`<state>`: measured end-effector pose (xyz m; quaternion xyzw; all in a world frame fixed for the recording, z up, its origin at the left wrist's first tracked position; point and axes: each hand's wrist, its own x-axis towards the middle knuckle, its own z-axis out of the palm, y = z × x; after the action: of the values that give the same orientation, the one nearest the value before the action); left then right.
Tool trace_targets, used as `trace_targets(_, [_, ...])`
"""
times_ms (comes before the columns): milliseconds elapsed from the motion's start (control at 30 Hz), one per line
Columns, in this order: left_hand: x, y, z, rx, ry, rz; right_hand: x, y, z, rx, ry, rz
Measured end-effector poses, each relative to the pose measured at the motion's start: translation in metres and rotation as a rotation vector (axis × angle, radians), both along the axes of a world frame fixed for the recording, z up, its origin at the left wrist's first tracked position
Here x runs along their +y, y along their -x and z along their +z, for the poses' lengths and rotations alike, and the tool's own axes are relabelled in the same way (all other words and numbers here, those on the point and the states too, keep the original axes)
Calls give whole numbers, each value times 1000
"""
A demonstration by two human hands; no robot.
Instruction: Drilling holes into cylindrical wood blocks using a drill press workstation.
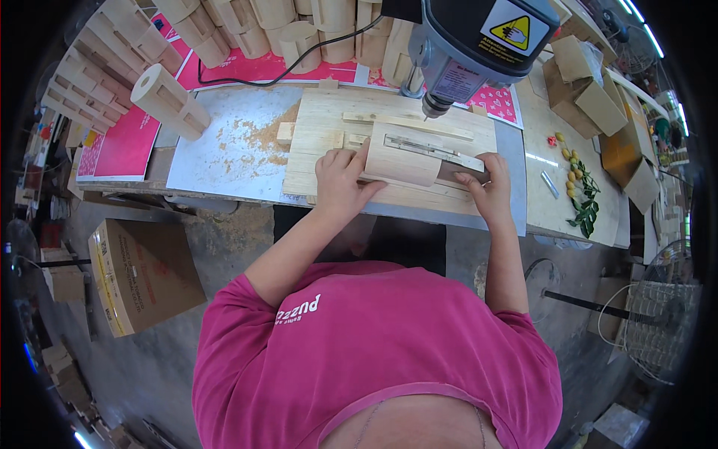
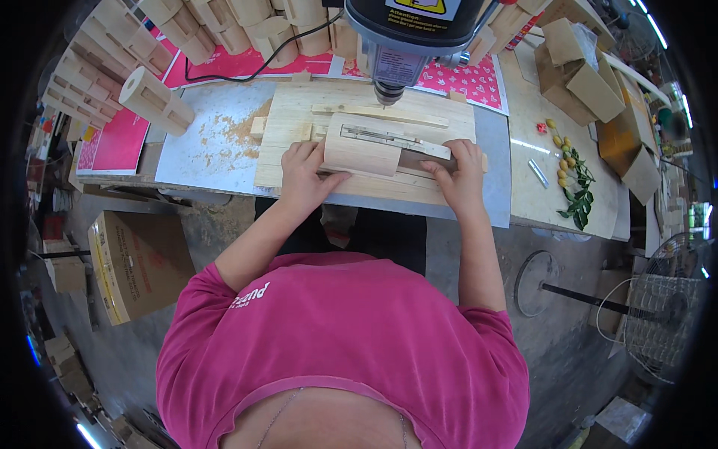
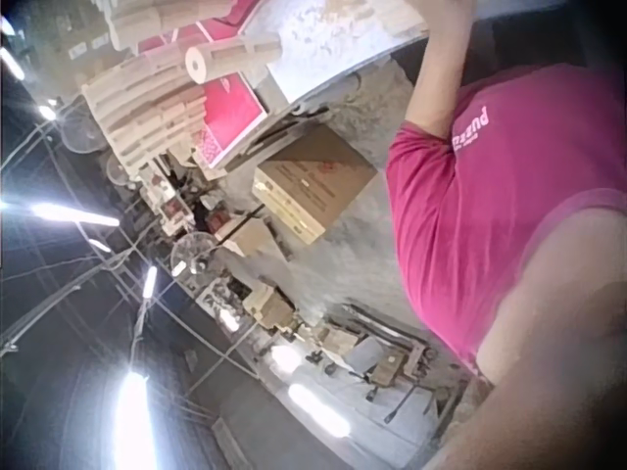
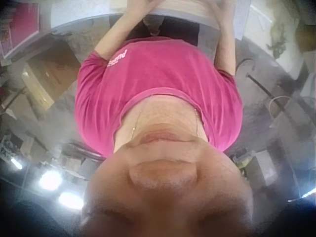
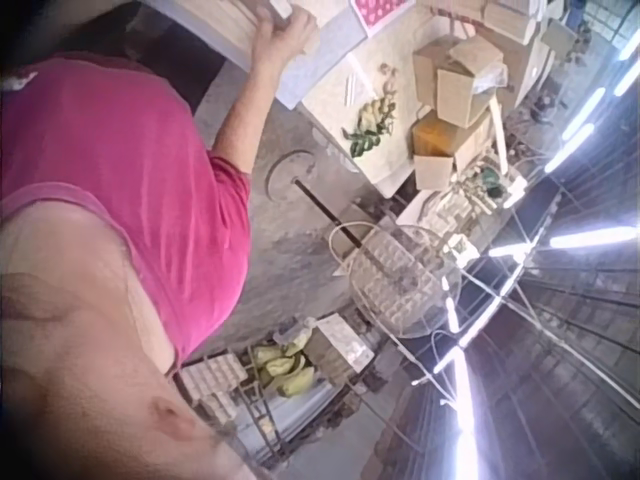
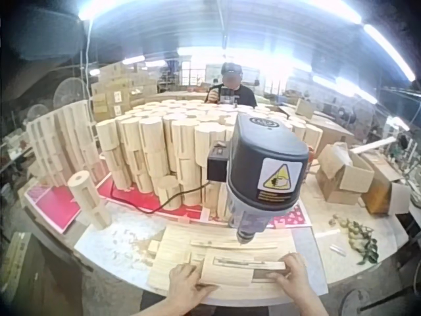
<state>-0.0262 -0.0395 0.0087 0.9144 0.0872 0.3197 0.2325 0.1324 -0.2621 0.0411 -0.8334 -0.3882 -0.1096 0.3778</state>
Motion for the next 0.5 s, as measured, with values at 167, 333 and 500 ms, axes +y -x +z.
trace_targets(167, [-1, -11, -9, -40, 76, 91, 9, -11, 2, -4, 48, -53])
trace_targets(333, [10, -24, -5, -19, -80, 116, 27, -24, 5, 134, -52, -69])
trace_targets(500, [27, -24, -10, 13, -41, 68, 31, -27, -4, 129, -49, -54])
